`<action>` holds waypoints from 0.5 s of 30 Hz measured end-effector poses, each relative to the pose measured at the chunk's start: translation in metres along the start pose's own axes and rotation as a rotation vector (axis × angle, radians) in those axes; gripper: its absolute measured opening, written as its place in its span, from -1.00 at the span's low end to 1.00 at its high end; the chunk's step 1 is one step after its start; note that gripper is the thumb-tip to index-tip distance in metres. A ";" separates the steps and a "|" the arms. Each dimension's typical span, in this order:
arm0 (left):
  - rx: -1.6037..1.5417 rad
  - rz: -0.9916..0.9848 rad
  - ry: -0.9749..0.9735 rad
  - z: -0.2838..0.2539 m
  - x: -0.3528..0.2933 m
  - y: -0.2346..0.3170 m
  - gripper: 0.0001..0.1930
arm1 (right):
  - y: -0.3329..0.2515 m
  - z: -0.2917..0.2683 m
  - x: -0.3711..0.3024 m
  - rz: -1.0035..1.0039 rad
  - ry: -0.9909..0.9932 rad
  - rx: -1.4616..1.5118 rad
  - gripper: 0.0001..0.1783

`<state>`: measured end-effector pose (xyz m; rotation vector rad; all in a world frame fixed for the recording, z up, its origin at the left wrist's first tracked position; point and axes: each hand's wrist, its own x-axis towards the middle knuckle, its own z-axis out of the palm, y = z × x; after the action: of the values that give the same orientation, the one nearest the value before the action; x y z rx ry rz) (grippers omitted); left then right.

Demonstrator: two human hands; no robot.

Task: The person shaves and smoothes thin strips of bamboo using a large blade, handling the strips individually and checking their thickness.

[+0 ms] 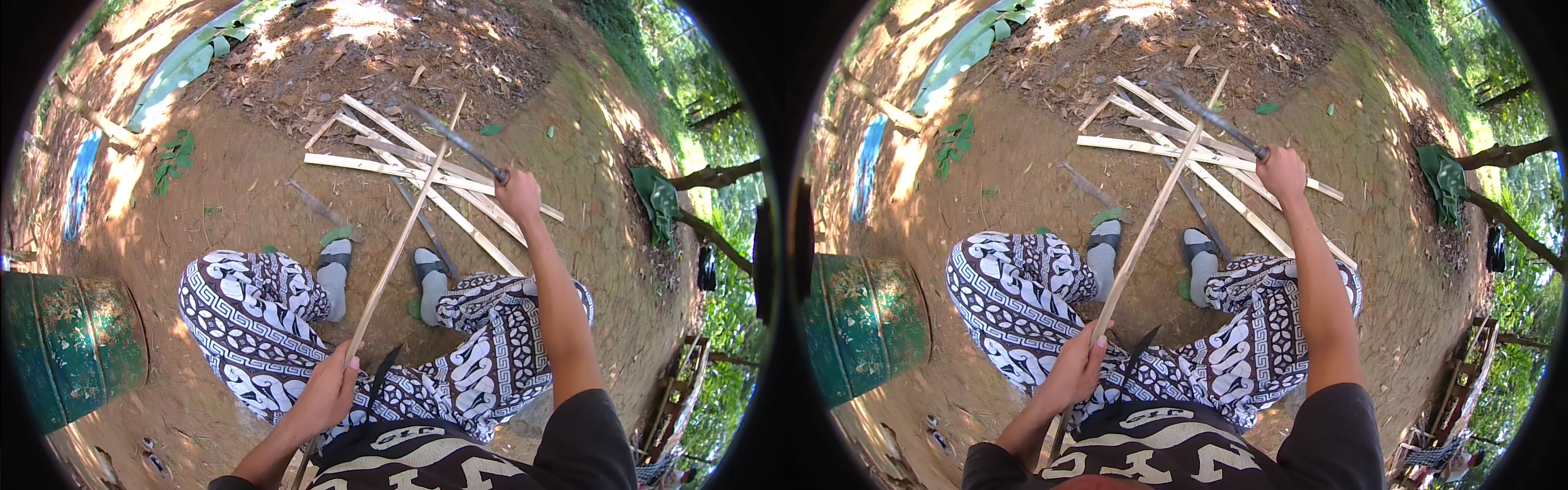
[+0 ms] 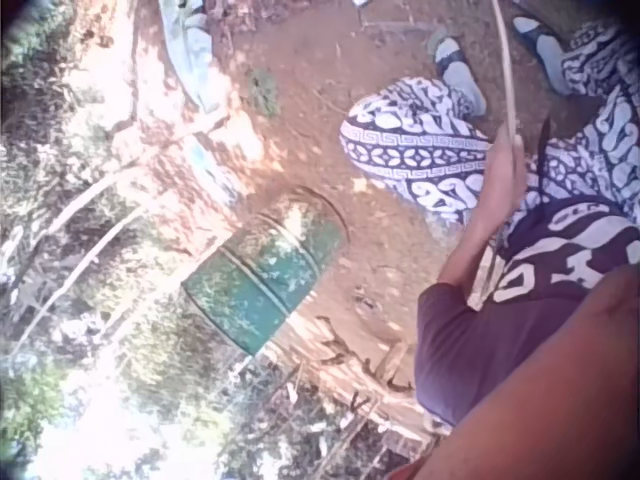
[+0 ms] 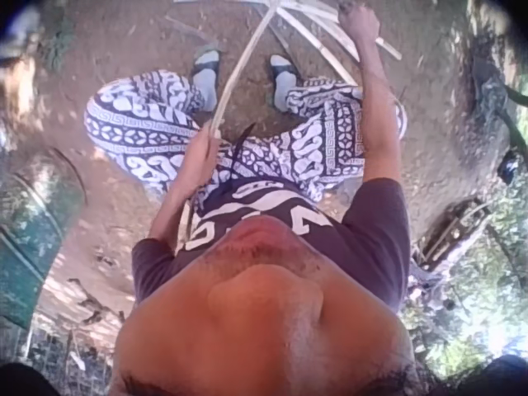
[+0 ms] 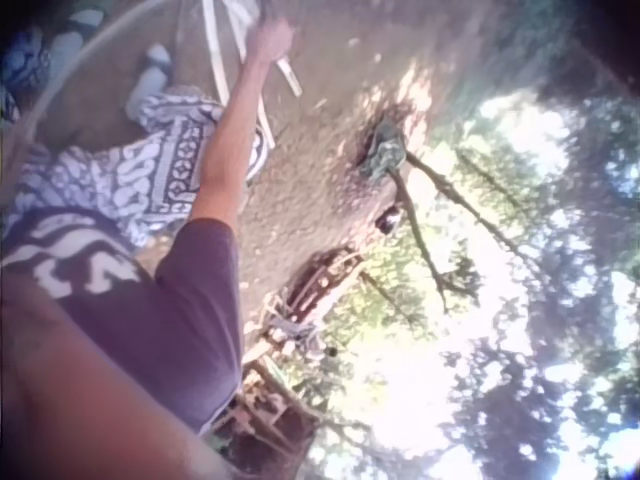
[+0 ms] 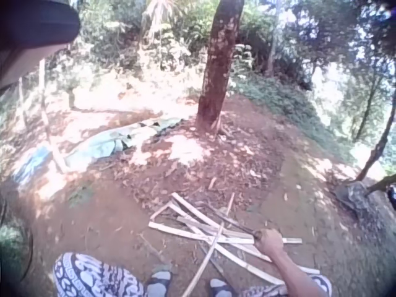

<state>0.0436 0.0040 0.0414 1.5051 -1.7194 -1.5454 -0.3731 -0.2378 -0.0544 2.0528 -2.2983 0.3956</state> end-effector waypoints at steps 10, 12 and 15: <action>0.043 -0.131 -0.079 -0.004 -0.015 0.007 -0.66 | -0.004 0.002 0.002 -0.185 -0.122 -0.021 -0.80; 0.025 -0.126 -0.140 -0.004 -0.024 0.001 -0.65 | 0.014 0.018 0.007 0.149 -0.059 -0.051 -0.76; -0.025 -0.064 -0.112 0.007 -0.025 0.000 -0.64 | 0.041 0.032 0.017 0.543 -0.034 0.110 -0.70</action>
<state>0.0470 0.0288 0.0485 1.5013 -1.7203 -1.7073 -0.4107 -0.2573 -0.0884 1.4435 -2.8925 0.5123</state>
